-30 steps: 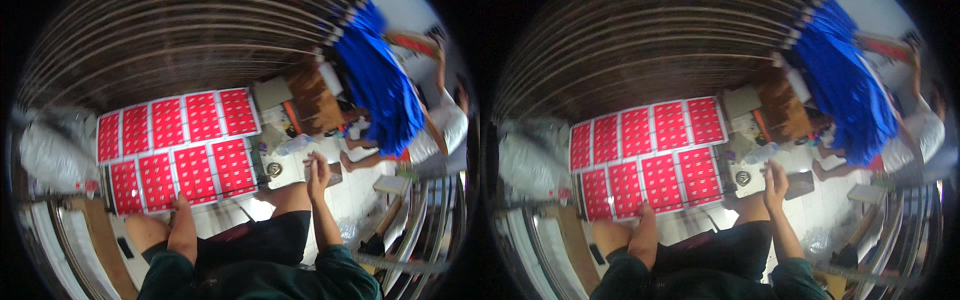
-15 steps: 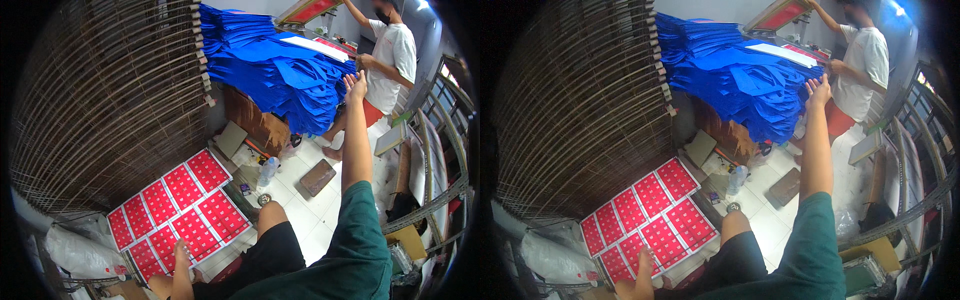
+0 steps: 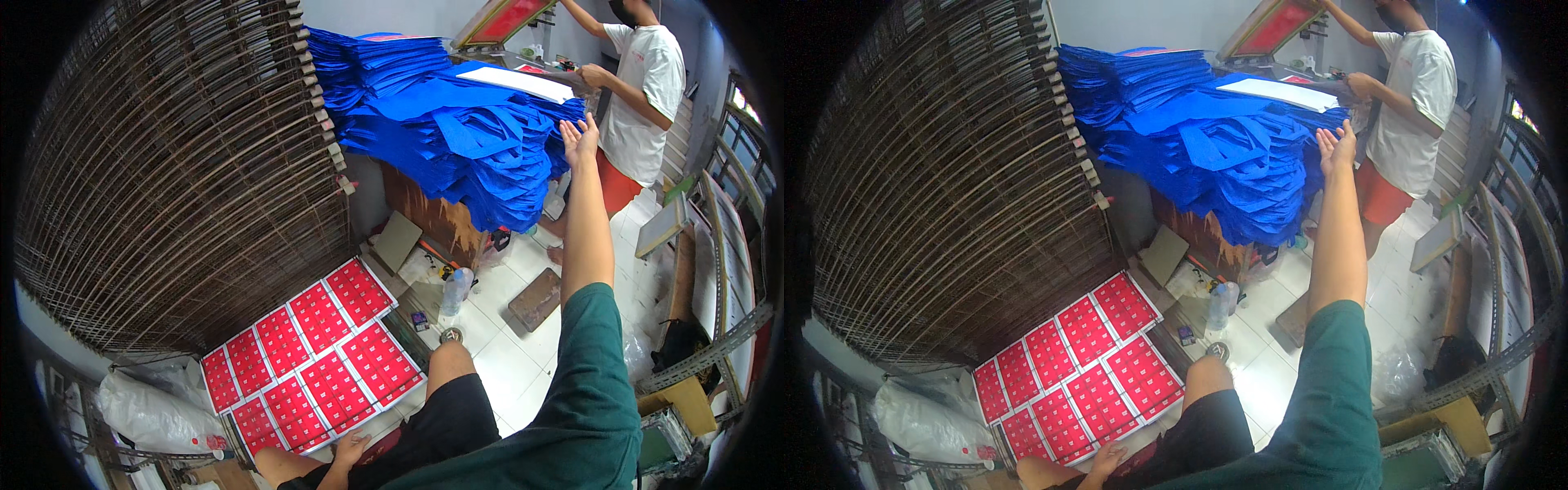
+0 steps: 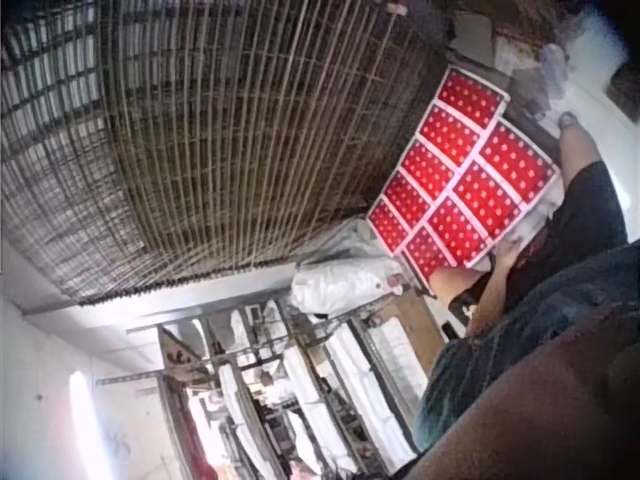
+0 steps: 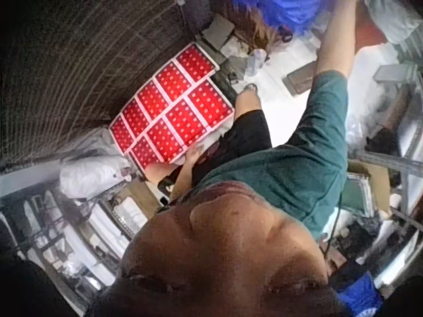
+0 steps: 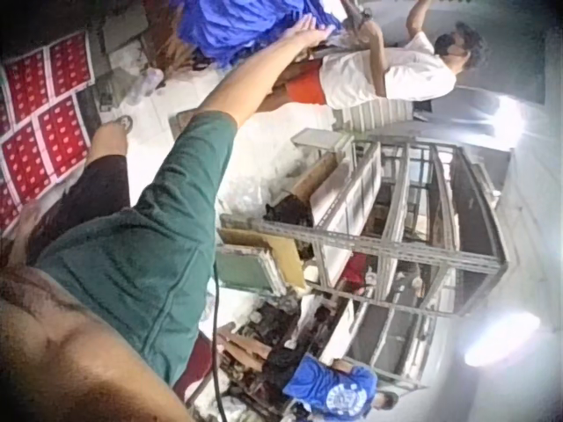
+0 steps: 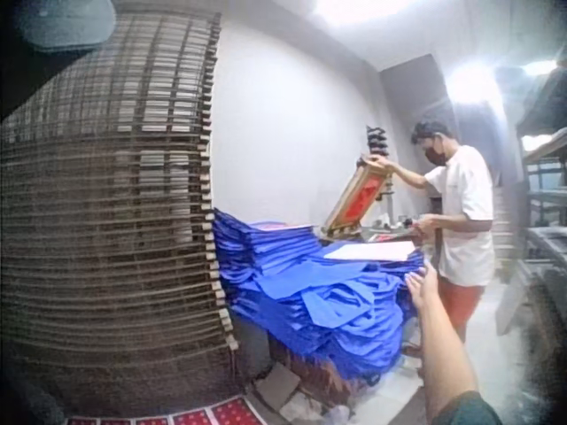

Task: The person sits on the floor and repeatedly picks up red printed sheets from a stack, briefly holds them, and places them back down. A coworker in the background handles blue fabric items.

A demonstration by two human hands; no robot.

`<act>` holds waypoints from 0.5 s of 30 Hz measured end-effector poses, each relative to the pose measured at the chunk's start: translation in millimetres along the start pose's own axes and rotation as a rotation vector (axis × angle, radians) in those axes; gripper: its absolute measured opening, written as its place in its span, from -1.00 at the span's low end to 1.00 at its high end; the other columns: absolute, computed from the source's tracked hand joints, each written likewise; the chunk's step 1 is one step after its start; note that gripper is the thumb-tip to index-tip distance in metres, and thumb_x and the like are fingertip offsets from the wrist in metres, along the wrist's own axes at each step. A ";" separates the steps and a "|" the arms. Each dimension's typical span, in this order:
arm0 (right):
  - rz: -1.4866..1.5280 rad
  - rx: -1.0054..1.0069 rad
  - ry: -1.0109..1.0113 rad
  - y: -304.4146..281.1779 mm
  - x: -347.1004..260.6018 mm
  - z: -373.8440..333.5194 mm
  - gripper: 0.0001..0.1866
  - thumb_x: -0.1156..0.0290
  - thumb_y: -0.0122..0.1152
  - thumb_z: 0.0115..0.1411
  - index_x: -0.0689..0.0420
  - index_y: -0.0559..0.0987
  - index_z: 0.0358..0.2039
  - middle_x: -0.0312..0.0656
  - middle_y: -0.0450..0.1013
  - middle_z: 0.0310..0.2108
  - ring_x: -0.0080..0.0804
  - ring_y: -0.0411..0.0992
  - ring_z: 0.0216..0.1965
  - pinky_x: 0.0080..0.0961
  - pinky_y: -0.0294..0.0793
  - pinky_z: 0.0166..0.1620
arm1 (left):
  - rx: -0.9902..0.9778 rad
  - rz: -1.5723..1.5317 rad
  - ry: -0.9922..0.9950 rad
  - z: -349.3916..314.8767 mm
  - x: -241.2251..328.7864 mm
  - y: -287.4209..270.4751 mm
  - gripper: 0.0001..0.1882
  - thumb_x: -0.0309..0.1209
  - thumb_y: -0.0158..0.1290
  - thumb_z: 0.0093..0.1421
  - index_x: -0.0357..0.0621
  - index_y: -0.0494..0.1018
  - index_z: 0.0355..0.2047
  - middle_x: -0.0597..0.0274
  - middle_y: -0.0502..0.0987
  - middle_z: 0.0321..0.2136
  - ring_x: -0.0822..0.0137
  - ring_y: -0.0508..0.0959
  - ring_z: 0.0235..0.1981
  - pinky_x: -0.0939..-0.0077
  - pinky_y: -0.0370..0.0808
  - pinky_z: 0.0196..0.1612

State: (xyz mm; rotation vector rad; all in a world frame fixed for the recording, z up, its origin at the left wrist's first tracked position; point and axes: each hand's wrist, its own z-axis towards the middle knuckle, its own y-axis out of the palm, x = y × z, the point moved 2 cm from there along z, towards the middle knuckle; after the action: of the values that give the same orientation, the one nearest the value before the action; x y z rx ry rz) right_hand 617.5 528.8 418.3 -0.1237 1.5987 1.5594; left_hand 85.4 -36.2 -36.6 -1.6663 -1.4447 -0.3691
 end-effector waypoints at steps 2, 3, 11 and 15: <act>0.022 0.013 0.009 -5.2 -2.1 10.4 -0.25 0.06 0.10 0.09 0.32 0.04 0.09 0.26 0.18 -0.08 0.05 0.32 -0.07 -0.27 0.40 -0.01 | 0.012 -0.026 -0.023 -3.1 7.4 -4.5 -0.45 -0.14 0.18 -0.02 -0.22 0.37 -0.10 0.05 0.52 -0.41 0.33 0.52 -0.39 0.49 0.45 -0.31; 0.034 0.018 0.011 -6.0 -1.6 12.5 -0.25 0.06 0.09 0.09 0.32 0.05 0.08 0.27 0.17 -0.08 0.06 0.31 -0.06 -0.24 0.39 0.00 | 0.018 -0.041 -0.042 -7.0 9.2 -6.1 -0.45 -0.14 0.19 -0.02 -0.24 0.37 -0.10 0.03 0.52 -0.40 0.31 0.52 -0.39 0.49 0.46 -0.32; 0.265 -0.025 0.094 -6.4 -2.5 27.4 -0.16 0.02 0.06 0.10 0.29 -0.08 0.15 0.35 0.05 0.05 0.21 0.21 0.03 -0.11 0.31 0.06 | -0.018 0.042 0.002 -10.5 16.3 -0.3 -0.43 -0.16 0.18 0.00 -0.27 0.33 -0.07 0.04 0.50 -0.40 0.32 0.51 -0.40 0.50 0.46 -0.35; 0.412 -0.039 0.132 -6.7 -3.6 37.9 -0.07 -0.11 0.00 0.09 0.26 -0.19 0.18 0.35 -0.05 0.12 0.27 0.11 0.09 0.02 0.25 0.08 | -0.033 -0.029 -0.006 5.7 -12.8 -2.5 -0.47 -0.21 0.17 0.02 -0.24 0.32 -0.07 0.14 0.49 -0.47 0.41 0.48 -0.49 0.56 0.43 -0.45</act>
State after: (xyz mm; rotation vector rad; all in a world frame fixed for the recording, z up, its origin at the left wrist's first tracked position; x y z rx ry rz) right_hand 642.7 557.9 421.9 0.0904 1.7760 1.9300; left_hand 77.7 -40.3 -48.0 -1.6752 -1.4761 -0.4066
